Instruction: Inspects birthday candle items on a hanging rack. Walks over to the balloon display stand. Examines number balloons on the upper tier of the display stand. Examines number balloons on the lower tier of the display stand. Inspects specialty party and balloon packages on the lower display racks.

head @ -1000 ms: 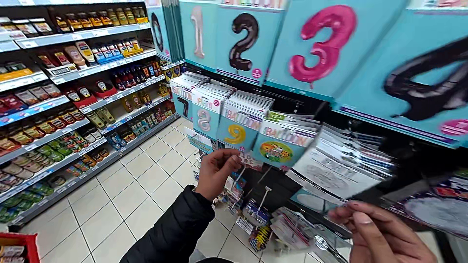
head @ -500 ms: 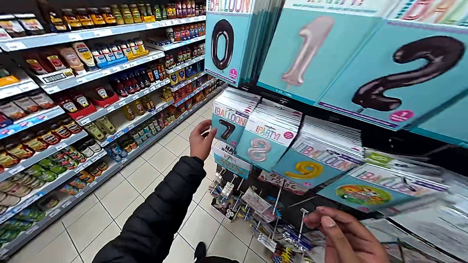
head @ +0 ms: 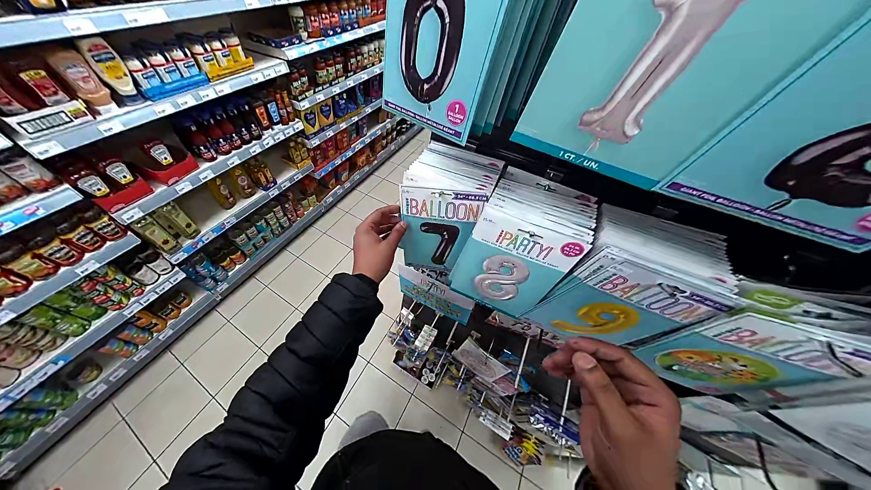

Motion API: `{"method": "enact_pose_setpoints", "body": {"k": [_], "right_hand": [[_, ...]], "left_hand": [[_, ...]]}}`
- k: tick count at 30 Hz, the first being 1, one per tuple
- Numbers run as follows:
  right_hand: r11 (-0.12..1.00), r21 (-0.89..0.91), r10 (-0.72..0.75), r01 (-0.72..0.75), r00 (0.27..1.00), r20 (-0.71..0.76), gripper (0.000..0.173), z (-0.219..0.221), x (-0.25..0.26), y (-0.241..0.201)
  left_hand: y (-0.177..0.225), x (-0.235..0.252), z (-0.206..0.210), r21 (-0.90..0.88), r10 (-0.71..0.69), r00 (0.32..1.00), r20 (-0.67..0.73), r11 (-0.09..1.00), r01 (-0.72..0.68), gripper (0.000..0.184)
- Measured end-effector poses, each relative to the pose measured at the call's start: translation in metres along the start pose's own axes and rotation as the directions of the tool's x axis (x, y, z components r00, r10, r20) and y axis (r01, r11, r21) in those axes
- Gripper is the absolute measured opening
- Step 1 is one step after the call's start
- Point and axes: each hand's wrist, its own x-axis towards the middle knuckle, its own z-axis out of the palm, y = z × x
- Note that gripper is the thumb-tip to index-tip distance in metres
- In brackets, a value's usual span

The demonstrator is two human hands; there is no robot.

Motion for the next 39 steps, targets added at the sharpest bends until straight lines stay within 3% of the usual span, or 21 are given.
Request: {"method": "enact_pose_setpoints", "body": {"k": [6,15,24,31,39], "right_hand": [[0.996,-0.067,0.050,-0.052,0.998,-0.031,0.023,0.038,-0.003,-0.003],[0.993,-0.061,0.084,-0.098,0.978,-0.192,0.022,0.122,-0.019,0.001],[0.981,-0.155,0.049,-0.114,0.927,-0.371,0.022,0.168,-0.040,-0.004],[0.970,-0.196,0.041,-0.143,0.893,-0.448,0.021,0.187,-0.045,-0.008],[0.976,-0.169,0.042,-0.137,0.882,-0.469,0.020,0.191,-0.039,-0.001]], "left_hand": [[-0.007,0.013,-0.017,-0.111,-0.029,0.979,0.200,0.992,0.052,0.020],[0.020,0.051,-0.069,-0.011,0.091,0.899,0.429,0.995,-0.095,0.022],[0.049,0.042,-0.079,-0.195,-0.079,0.802,0.592,0.952,0.237,0.022],[0.061,0.019,-0.093,-0.237,-0.092,0.730,0.677,0.912,0.335,0.022],[0.051,0.016,-0.100,-0.245,-0.103,0.712,0.695,0.897,0.369,0.022]]}}
